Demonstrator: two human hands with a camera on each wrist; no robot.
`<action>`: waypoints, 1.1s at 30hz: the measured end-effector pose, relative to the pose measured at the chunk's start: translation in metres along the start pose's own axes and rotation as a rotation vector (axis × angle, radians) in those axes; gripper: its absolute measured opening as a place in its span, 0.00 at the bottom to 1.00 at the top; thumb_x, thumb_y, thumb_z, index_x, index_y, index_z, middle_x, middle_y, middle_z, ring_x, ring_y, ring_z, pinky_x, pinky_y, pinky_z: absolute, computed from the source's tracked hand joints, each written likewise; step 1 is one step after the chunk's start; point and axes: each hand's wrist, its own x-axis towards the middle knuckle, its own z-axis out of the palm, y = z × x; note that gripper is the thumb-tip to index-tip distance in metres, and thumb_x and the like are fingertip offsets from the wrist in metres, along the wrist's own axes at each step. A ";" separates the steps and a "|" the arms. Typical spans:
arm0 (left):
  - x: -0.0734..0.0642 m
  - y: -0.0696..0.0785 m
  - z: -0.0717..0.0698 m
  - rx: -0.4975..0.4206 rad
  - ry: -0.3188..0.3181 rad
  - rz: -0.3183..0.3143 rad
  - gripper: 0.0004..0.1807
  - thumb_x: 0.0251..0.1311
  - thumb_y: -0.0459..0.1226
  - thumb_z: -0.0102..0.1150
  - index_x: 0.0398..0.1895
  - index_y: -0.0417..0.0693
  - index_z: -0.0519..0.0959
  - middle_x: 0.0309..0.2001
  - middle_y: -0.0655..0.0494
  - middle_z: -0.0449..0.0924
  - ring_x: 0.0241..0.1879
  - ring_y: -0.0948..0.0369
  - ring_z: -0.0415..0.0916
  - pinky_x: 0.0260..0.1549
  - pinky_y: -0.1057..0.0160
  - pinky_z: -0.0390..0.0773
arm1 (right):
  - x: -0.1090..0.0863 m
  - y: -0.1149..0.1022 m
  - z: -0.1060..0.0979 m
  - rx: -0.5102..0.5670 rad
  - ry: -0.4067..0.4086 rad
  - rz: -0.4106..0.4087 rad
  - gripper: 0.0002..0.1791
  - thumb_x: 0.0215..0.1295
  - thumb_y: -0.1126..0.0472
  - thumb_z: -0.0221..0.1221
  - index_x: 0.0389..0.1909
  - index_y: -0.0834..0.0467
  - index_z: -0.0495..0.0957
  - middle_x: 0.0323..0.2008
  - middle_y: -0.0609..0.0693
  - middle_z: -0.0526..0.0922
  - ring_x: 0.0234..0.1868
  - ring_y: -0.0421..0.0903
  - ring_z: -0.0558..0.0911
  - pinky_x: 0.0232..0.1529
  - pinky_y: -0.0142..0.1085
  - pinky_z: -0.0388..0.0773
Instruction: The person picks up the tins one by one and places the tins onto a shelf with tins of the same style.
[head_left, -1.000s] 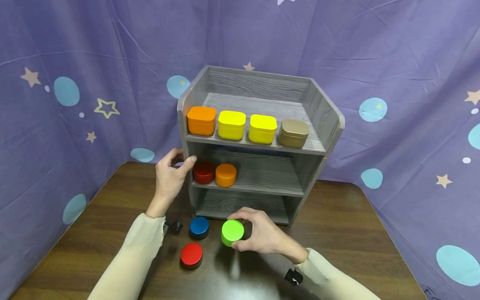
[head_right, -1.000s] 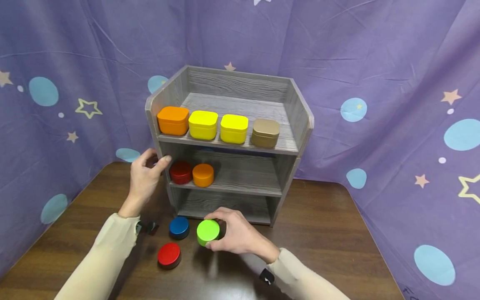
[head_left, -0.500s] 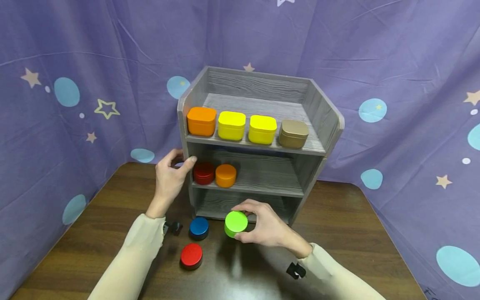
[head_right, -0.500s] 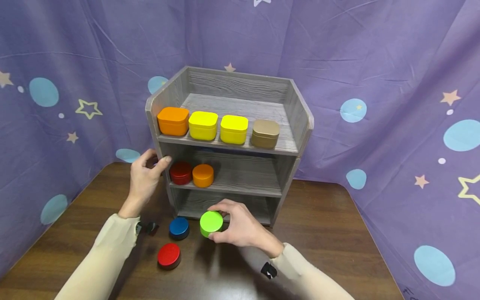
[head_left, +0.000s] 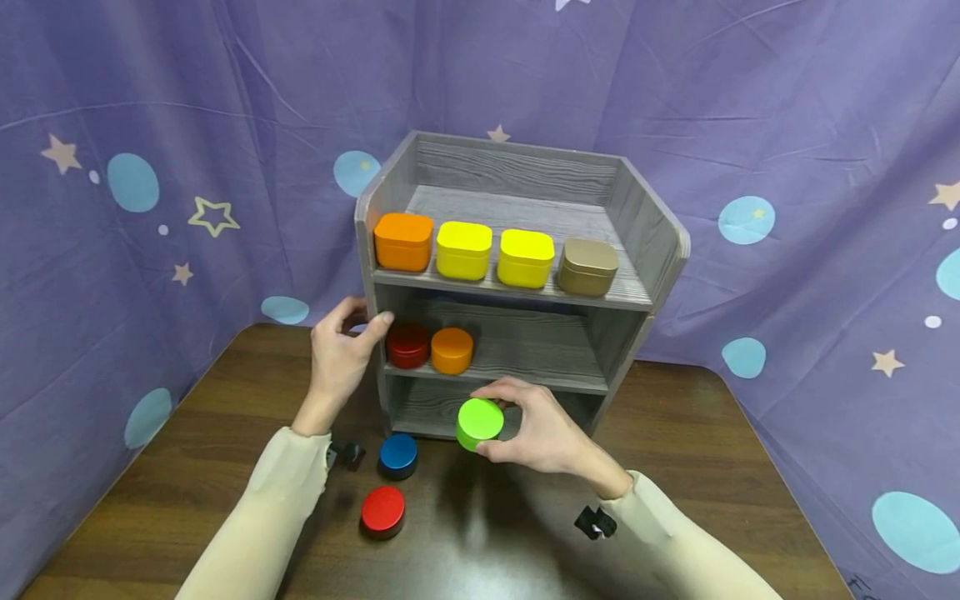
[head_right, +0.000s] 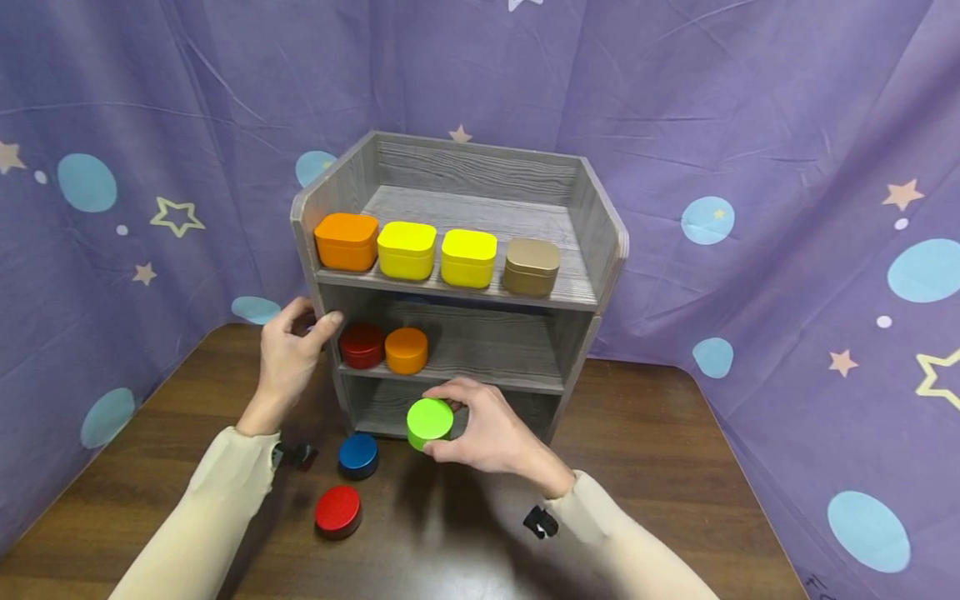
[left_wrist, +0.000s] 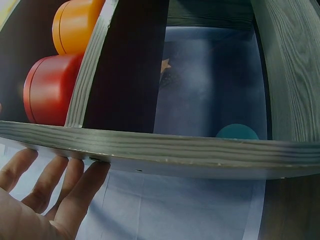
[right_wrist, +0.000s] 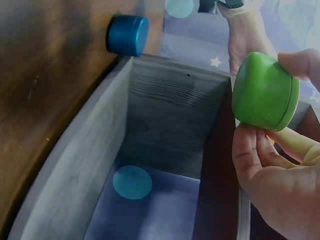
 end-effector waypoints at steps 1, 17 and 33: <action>0.000 0.000 0.000 -0.001 0.000 -0.001 0.15 0.65 0.38 0.71 0.47 0.34 0.87 0.42 0.37 0.86 0.40 0.77 0.81 0.40 0.81 0.79 | 0.001 0.000 -0.002 -0.003 0.003 0.002 0.32 0.53 0.58 0.78 0.62 0.57 0.86 0.55 0.49 0.89 0.49 0.41 0.84 0.54 0.34 0.83; 0.000 0.000 0.000 -0.007 0.001 -0.007 0.14 0.65 0.38 0.72 0.45 0.35 0.87 0.41 0.40 0.87 0.41 0.76 0.81 0.40 0.80 0.79 | 0.009 -0.003 -0.019 0.010 0.026 0.012 0.31 0.54 0.57 0.78 0.62 0.56 0.86 0.52 0.49 0.89 0.48 0.41 0.82 0.52 0.42 0.84; 0.000 -0.001 0.000 -0.002 0.003 0.009 0.15 0.64 0.37 0.73 0.46 0.34 0.86 0.42 0.35 0.86 0.40 0.77 0.80 0.40 0.81 0.79 | 0.021 -0.003 -0.031 0.005 0.054 0.043 0.30 0.55 0.59 0.77 0.62 0.58 0.86 0.55 0.53 0.89 0.48 0.44 0.84 0.53 0.36 0.84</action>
